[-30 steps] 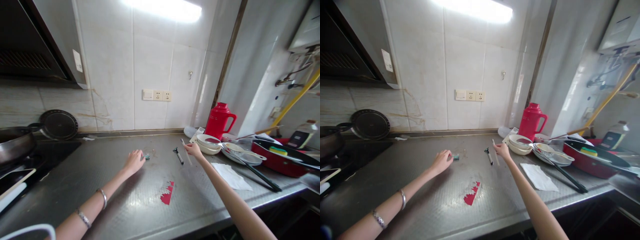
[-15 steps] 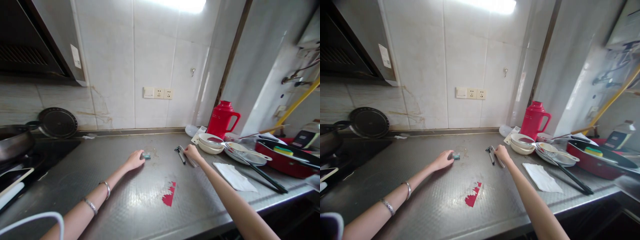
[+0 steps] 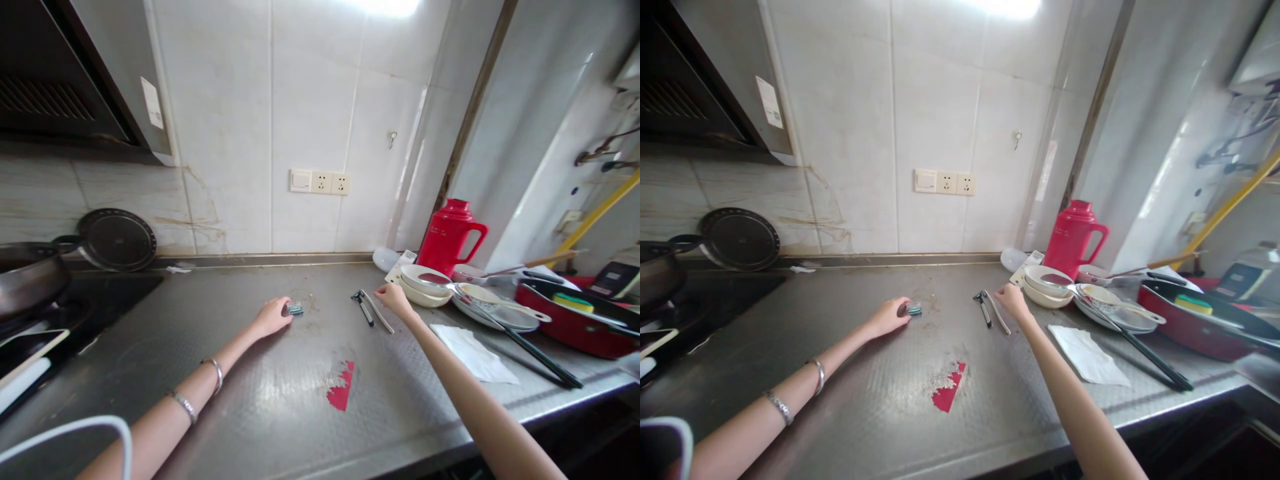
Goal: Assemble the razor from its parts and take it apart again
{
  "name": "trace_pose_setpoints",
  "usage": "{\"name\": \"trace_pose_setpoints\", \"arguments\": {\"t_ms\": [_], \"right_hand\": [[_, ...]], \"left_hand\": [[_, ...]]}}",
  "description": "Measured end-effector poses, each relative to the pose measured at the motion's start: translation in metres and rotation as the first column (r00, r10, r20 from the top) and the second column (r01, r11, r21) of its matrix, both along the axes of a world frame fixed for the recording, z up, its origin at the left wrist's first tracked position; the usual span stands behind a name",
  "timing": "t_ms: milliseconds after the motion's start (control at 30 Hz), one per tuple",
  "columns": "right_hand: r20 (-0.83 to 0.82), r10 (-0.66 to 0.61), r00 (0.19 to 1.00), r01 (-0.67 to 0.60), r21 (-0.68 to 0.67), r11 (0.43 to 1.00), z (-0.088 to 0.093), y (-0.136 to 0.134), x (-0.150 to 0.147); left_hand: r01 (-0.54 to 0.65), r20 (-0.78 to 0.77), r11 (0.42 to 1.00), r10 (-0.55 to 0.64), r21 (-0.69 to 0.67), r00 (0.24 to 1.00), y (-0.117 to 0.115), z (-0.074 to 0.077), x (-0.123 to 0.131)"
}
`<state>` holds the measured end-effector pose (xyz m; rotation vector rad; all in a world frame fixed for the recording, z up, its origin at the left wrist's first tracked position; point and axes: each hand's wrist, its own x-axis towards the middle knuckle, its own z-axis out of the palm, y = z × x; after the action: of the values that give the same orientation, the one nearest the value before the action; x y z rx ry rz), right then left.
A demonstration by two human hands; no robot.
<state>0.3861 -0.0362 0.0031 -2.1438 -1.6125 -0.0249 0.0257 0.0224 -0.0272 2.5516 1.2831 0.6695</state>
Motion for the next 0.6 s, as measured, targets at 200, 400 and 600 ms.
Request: {"name": "trace_pose_setpoints", "arguments": {"t_ms": [200,400,600], "right_hand": [[-0.029,0.167,0.986,-0.163,0.104,0.981,0.019,-0.015,-0.009],[-0.053,0.594,0.802,-0.589,0.088,0.803,0.027,-0.039,-0.065],[-0.065,0.748,0.66,-0.748,0.033,0.663,0.03,-0.061,-0.107]], "left_hand": [[0.002,0.114,1.0,-0.004,0.022,0.993,-0.004,0.002,0.0],[0.143,0.176,0.988,-0.152,0.064,0.973,-0.036,0.019,0.02],[0.229,0.198,0.973,-0.232,0.035,0.952,-0.073,0.028,0.035]]}}
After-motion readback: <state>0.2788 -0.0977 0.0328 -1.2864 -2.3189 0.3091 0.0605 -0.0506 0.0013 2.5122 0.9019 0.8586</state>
